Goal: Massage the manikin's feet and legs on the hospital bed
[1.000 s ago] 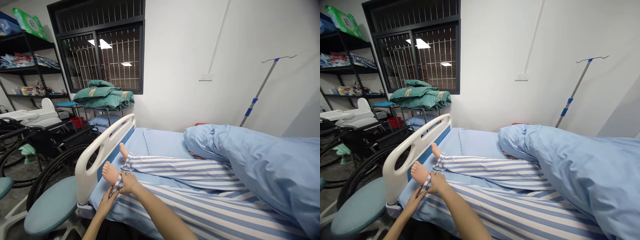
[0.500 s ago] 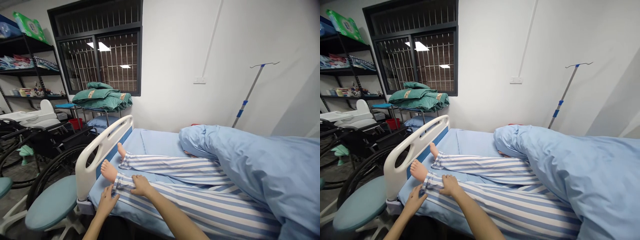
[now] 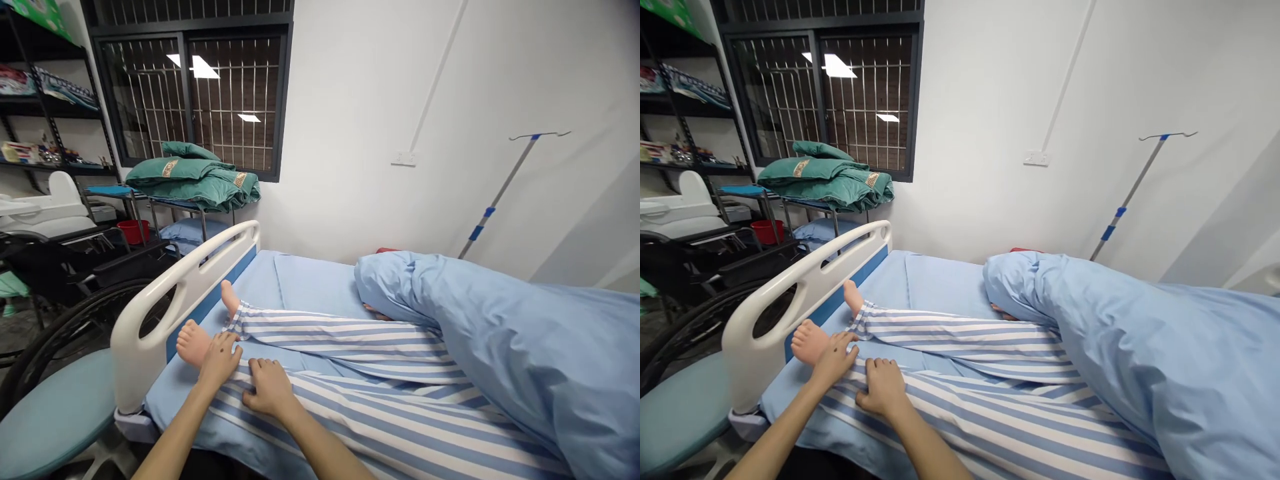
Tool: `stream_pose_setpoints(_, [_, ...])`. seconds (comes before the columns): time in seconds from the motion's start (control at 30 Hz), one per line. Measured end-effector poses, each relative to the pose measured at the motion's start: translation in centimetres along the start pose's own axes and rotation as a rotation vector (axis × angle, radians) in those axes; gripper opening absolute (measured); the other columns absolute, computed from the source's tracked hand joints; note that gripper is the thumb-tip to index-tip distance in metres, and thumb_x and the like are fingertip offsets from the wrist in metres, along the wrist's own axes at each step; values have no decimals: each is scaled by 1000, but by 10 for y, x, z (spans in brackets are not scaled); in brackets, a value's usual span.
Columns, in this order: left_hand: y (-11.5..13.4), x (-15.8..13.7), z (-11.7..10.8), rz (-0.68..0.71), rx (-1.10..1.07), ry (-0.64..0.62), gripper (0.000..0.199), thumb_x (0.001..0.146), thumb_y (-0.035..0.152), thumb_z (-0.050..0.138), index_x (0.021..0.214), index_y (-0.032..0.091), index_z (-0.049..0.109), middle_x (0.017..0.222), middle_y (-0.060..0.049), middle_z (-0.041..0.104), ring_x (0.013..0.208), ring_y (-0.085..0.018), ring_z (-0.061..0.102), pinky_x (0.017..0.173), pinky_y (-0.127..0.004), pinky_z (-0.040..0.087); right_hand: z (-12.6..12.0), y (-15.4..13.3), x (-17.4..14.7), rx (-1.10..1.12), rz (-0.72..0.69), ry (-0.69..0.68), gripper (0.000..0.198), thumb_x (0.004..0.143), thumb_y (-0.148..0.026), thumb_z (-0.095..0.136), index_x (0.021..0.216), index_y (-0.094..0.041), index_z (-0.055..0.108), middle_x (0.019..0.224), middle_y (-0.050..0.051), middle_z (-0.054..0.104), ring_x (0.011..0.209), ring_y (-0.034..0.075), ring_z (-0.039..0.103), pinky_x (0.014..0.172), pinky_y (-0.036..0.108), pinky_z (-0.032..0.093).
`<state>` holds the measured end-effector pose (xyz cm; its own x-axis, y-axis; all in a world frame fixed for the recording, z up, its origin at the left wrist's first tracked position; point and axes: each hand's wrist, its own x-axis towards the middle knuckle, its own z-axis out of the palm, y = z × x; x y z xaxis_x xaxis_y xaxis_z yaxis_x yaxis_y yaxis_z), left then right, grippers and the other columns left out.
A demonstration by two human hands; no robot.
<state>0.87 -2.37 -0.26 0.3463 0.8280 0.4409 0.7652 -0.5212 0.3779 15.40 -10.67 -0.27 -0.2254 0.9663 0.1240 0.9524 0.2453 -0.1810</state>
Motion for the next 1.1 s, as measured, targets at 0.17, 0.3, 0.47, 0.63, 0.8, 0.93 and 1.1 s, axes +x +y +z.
stream_pose_setpoints(0.17, [-3, 0, 28, 41, -5, -135, 19, 75, 24, 43, 76, 18, 60, 81, -10, 62, 86, -23, 53, 83, -35, 37, 6, 3, 2, 37, -2, 0, 49, 64, -44, 55, 104, -17, 50, 96, 11, 61, 86, 28, 56, 77, 39, 41])
stream_pose_setpoints(0.3, [-1, -5, 36, 34, -1, -206, 21, 77, 24, 41, 74, 17, 60, 78, -11, 62, 83, -24, 53, 80, -36, 35, 5, 7, 4, 123, 7, -23, 48, 65, -45, 55, 106, -19, 52, 99, 9, 62, 89, 27, 56, 79, 37, 41])
stream_pose_setpoints(0.47, [-3, -4, 33, 96, 124, -256, 27, 81, 25, 36, 83, 17, 62, 81, -10, 63, 84, -25, 53, 79, -38, 34, -27, 45, 16, 409, -6, -187, 45, 71, -44, 54, 110, -22, 55, 105, 4, 64, 93, 19, 59, 77, 26, 42])
stream_pose_setpoints(0.63, [10, 25, 33, 134, 112, -227, 28, 76, 24, 43, 98, 18, 58, 97, -8, 59, 95, -25, 49, 83, -37, 35, -57, 124, 29, 466, 166, -446, 26, 72, -37, 53, 84, -18, 66, 68, 2, 68, 63, 14, 60, 56, 21, 40])
stream_pose_setpoints(0.8, [36, 91, 55, 251, -30, -210, 46, 71, 21, 47, 117, 18, 47, 114, -8, 51, 107, -23, 44, 93, -34, 35, -35, 175, 24, 406, 216, -453, 18, 70, -31, 53, 70, -19, 66, 66, 0, 67, 59, 12, 58, 51, 20, 35])
stream_pose_setpoints(0.93, [29, 132, 88, 276, 44, -283, 70, 63, 22, 56, 129, 13, 35, 124, -13, 44, 116, -28, 39, 97, -37, 31, -13, 185, 14, 353, 170, -416, 14, 67, -29, 55, 72, -20, 65, 66, 1, 65, 60, 14, 56, 51, 22, 33])
stream_pose_setpoints(1.1, [-4, 147, 106, 278, 314, -515, 68, 60, 21, 60, 124, 14, 39, 108, -15, 57, 102, -32, 51, 94, -46, 28, -11, 184, 12, 344, 176, -407, 19, 67, -33, 55, 80, -22, 63, 74, 2, 65, 64, 15, 56, 52, 22, 32])
